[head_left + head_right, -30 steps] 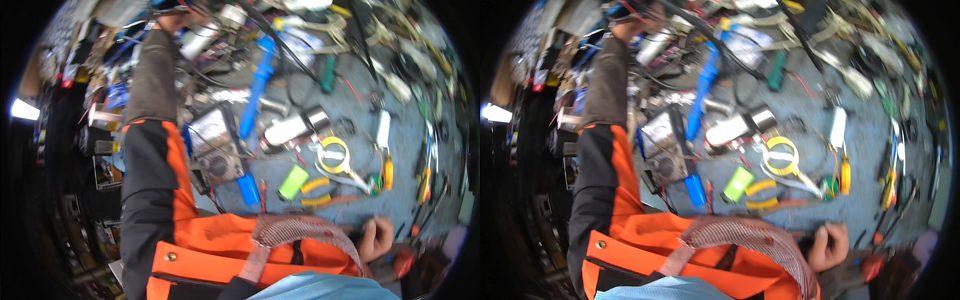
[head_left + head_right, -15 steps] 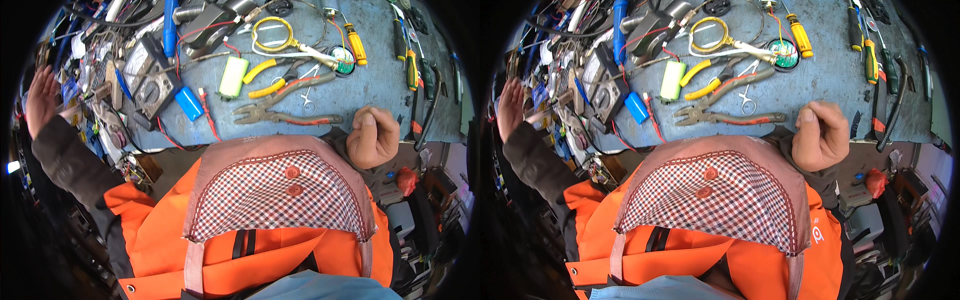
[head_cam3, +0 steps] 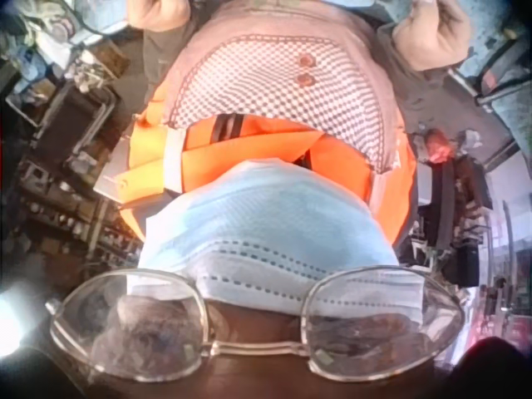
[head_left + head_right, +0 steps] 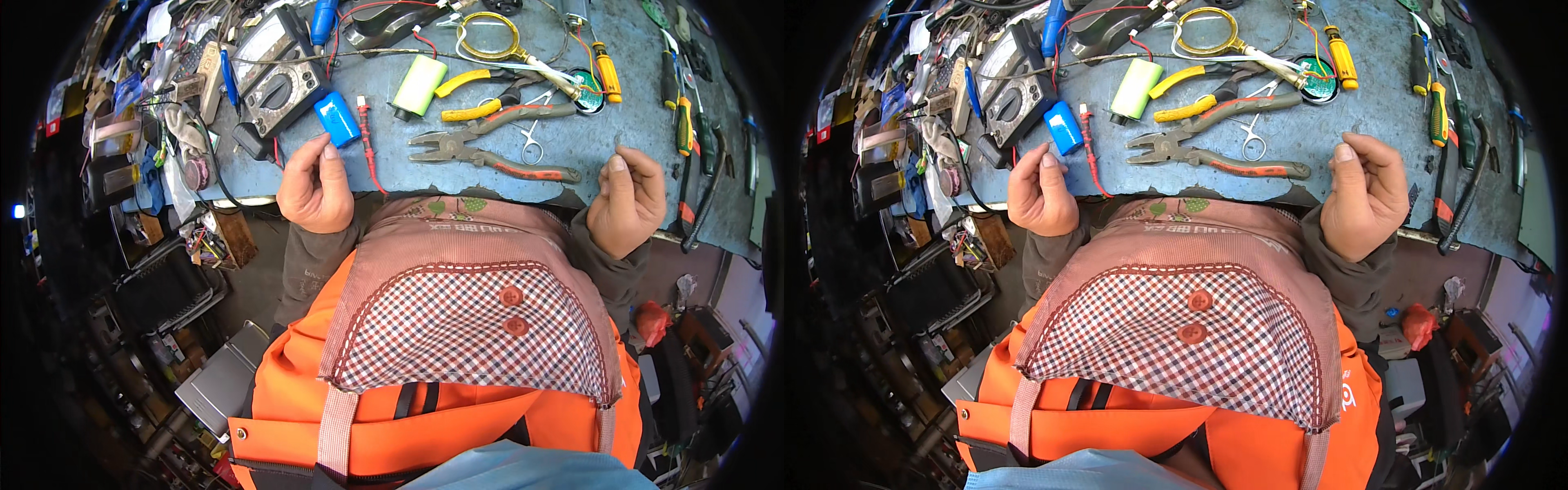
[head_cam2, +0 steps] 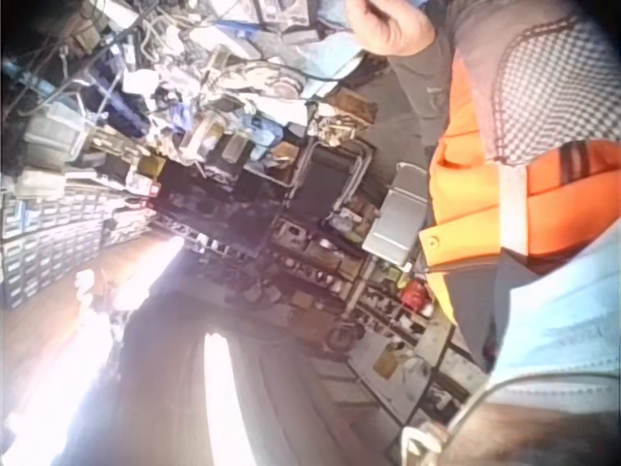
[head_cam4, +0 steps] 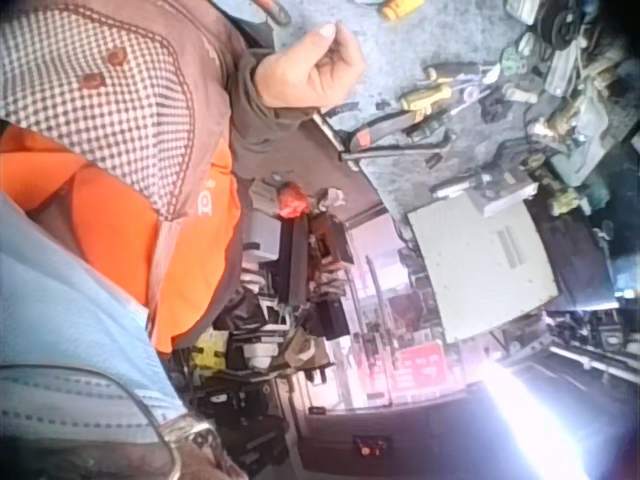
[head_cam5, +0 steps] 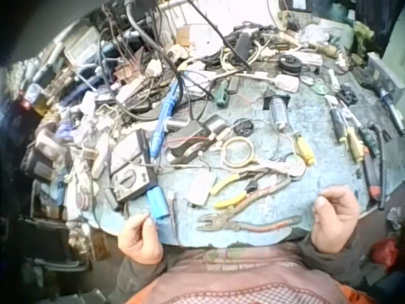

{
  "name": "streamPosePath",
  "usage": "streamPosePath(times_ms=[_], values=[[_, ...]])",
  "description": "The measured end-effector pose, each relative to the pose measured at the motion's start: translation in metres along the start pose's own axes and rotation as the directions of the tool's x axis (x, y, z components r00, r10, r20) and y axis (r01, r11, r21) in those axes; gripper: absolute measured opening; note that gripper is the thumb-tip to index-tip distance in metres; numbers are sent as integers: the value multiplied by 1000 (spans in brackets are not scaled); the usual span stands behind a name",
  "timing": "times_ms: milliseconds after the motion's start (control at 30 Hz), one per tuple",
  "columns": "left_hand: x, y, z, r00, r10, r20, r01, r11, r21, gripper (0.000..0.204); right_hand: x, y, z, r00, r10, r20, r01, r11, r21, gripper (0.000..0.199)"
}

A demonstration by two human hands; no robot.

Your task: The person opens a small box and removes a blue battery and a small motor. They then handle wires and a small cylindrical component, twisting and connecting them by hand. The person moves around the cluttered workspace, picking up and setting down various tools and parts.

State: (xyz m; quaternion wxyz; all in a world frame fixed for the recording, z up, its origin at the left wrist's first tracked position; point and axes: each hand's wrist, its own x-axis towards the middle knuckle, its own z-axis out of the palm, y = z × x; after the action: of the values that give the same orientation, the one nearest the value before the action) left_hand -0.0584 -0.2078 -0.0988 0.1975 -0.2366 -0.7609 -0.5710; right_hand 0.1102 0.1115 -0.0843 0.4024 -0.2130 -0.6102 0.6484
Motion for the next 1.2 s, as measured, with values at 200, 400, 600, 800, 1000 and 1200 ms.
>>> streamPosePath(times_ms=[200,400,600,800,1000,1200], values=[[2,-6,2,996,-60,67,58,998,28,20,-5,4,3,998,-63,-12,62,996,-67,17],[3,-8,3,997,-35,70,30,997,66,18,-4,0,3,998,-45,45,47,998,-39,16],[1,-9,7,995,-64,73,61,997,39,19,-5,-4,5,996,-53,65,54,998,-20,15],[3,-5,8,994,-63,94,53,992,111,18,-5,-2,6,996,-80,46,81,997,-17,16],[2,-5,8,994,-63,94,53,993,106,17,-6,-3,6,997,-57,55,58,998,-9,16],[1,-6,8,994,-65,93,57,995,84,17,-6,-3,6,995,-72,70,75,997,-30,16]])
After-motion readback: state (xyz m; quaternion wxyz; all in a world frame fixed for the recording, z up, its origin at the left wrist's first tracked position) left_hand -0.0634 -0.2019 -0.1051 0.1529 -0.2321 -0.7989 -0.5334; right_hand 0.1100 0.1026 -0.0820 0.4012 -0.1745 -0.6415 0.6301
